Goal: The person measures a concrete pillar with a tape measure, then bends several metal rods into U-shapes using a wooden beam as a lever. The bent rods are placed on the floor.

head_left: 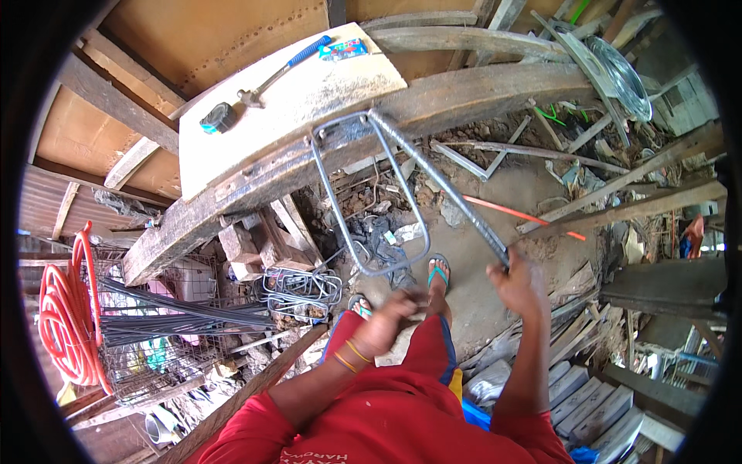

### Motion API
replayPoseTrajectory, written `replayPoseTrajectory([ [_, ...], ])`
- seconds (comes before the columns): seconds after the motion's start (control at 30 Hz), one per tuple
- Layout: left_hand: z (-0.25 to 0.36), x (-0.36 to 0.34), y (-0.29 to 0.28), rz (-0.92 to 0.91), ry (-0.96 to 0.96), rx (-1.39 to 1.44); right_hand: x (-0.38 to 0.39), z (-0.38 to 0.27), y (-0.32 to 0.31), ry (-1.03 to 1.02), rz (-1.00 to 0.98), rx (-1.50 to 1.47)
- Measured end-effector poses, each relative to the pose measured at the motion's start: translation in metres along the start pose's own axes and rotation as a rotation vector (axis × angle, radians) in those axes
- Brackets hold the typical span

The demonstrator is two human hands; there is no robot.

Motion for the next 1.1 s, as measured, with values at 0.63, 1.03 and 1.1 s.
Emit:
replayPoseTrajectory([
  [0.63,0.007,-0.154,0.07,-0.297,0.315,0.406,-0.005,0.021,0.043,-0.249,-0.417,-0.958],
  [1.03,0.01,-0.049,0.0,-0.28,-0.012,0.117,0.042,-0.062,0.156,-0.246,-0.361,-1.279],
  [1.1,0.01,-0.053,0.003,-0.224,-0.075,0.014,0.036,-0.057,0.14,-0.238,-0.407,-1.252],
])
Point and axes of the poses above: each hand's wrist, its own x-axis away from the middle knuckle, its own y-axis out of the palm, z = x × y, the point moved 3 cm from there along -x, towards the middle knuckle, and after that the axes turned 15 degrees about -z, right-handed, at the moved point
